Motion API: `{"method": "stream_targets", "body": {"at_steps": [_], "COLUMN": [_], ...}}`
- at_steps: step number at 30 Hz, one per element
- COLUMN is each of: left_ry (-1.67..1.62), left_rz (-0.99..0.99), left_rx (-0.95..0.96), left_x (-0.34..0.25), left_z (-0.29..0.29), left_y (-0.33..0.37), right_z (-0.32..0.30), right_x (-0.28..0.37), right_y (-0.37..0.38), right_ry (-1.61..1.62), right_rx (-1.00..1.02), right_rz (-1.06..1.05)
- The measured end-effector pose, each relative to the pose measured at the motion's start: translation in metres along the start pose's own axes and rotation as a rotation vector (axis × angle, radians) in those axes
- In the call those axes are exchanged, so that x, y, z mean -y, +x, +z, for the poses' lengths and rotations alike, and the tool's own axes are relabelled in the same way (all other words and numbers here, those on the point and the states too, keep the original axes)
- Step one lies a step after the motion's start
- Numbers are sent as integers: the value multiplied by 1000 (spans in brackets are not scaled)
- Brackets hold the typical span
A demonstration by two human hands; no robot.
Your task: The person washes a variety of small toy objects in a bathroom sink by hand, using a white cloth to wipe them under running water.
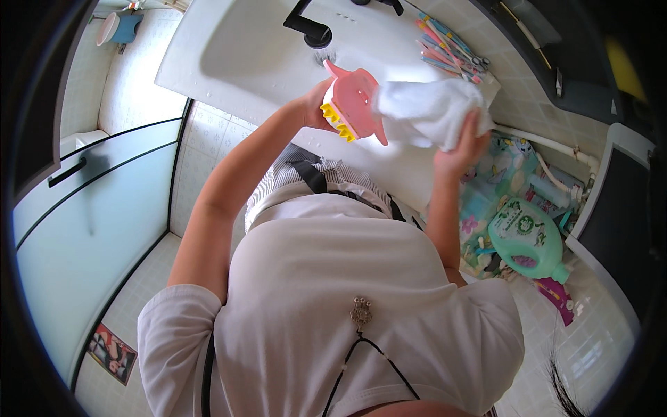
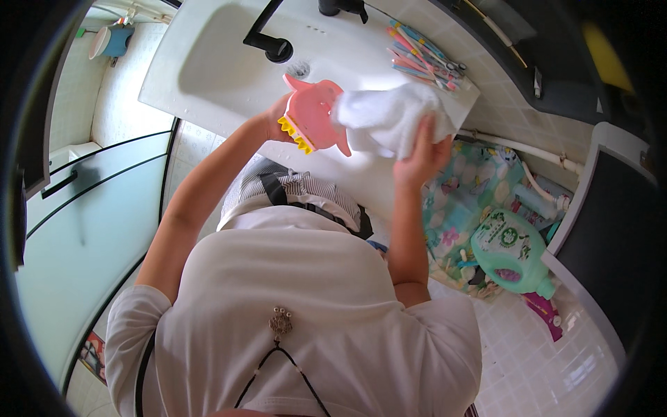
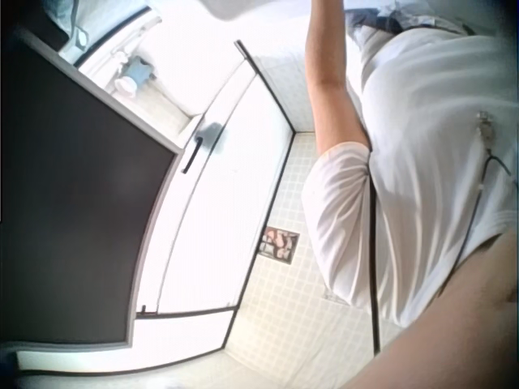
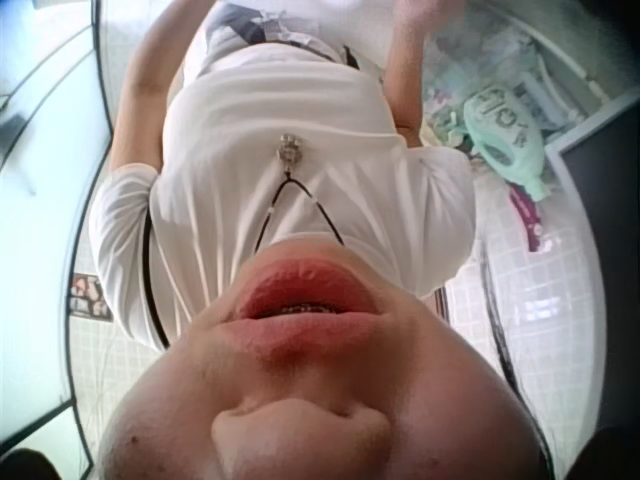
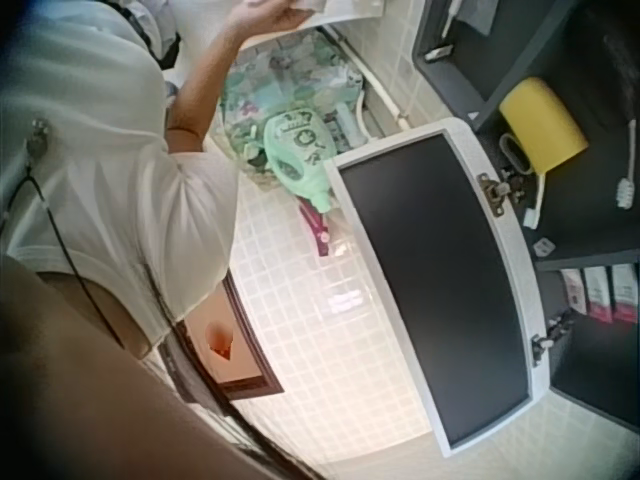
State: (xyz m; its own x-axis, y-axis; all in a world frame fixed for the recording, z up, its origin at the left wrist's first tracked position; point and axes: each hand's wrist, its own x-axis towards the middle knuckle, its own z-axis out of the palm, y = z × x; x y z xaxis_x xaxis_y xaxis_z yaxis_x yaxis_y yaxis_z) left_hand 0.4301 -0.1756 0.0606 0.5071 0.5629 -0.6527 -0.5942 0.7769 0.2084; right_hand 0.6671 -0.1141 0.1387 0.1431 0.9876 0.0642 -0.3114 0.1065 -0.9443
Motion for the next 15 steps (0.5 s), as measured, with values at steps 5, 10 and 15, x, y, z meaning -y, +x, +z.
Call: {"method": "stream_targets", "body": {"at_steps": [5,10,15], "left_ry": [-64,-172,-113], "left_rz": [61,116,115], "left_rx": [66,150,120], "left_x": [-3,-4,-14], "left_z": [0,25,48], "left_y": [16,33,15], "right_z": [-54,18,36], "right_x": [27,35,-23], "right_y": [10,-24,-39], "right_ry": [-87,-410,-797], "right_rx": [306,749,824], "right_rz": [-132,48,-391]}}
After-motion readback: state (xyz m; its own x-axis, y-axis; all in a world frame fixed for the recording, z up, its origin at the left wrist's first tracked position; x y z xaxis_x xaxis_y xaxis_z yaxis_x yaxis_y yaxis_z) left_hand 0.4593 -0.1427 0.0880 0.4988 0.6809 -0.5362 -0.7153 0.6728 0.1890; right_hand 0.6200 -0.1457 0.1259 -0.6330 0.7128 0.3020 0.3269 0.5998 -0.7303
